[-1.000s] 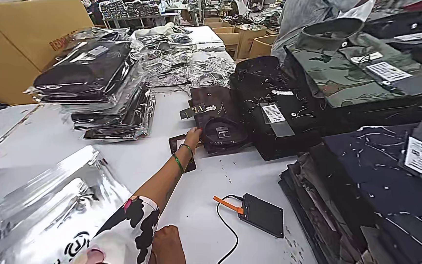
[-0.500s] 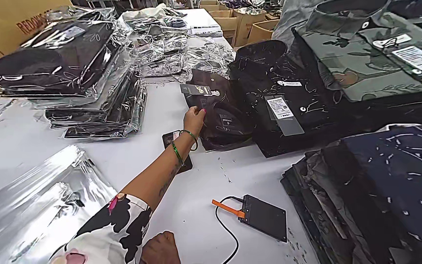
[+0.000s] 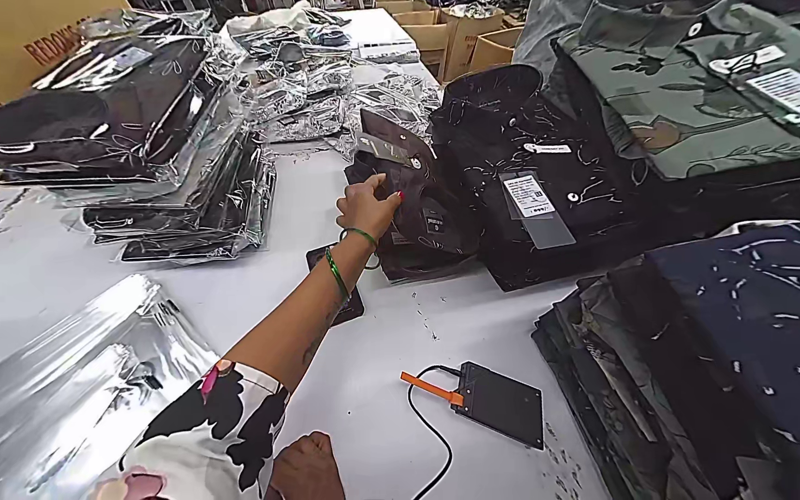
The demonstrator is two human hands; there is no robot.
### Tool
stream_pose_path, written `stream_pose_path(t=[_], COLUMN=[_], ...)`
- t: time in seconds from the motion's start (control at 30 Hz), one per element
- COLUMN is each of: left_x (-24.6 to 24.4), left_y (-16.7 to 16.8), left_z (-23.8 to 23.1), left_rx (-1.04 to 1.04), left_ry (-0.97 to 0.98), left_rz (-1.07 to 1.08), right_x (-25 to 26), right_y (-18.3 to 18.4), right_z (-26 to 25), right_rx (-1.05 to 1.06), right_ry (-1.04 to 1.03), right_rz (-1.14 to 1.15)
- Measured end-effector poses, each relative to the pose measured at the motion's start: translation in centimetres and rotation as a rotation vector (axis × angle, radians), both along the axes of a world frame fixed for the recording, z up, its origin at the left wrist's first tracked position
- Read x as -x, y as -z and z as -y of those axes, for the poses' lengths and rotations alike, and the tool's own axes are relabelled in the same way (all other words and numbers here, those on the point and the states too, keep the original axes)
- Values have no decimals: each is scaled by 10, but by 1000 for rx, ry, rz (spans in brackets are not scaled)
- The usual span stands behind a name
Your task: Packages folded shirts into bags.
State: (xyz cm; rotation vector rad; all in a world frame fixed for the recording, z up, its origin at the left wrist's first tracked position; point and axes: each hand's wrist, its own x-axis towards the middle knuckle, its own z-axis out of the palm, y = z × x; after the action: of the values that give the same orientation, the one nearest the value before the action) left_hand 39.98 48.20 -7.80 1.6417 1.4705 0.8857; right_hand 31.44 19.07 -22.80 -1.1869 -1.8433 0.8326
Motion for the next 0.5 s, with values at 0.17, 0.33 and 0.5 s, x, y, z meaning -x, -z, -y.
stream_pose_path(t=[0.17,0.33,0.5], left_x=[-14,0,105], left_y=[-6,0,-44], left_z=[2,6,66], left_rx=[303,199,61], left_ry=[154,25,123], left_rz=[603,851,921], right_x=[0,0,2], right_y=[0,-2,2], right_z=[0,0,1], right_rx=[-11,-3,45], right_ry=[0,2,-22], right_rz=[2,2,19])
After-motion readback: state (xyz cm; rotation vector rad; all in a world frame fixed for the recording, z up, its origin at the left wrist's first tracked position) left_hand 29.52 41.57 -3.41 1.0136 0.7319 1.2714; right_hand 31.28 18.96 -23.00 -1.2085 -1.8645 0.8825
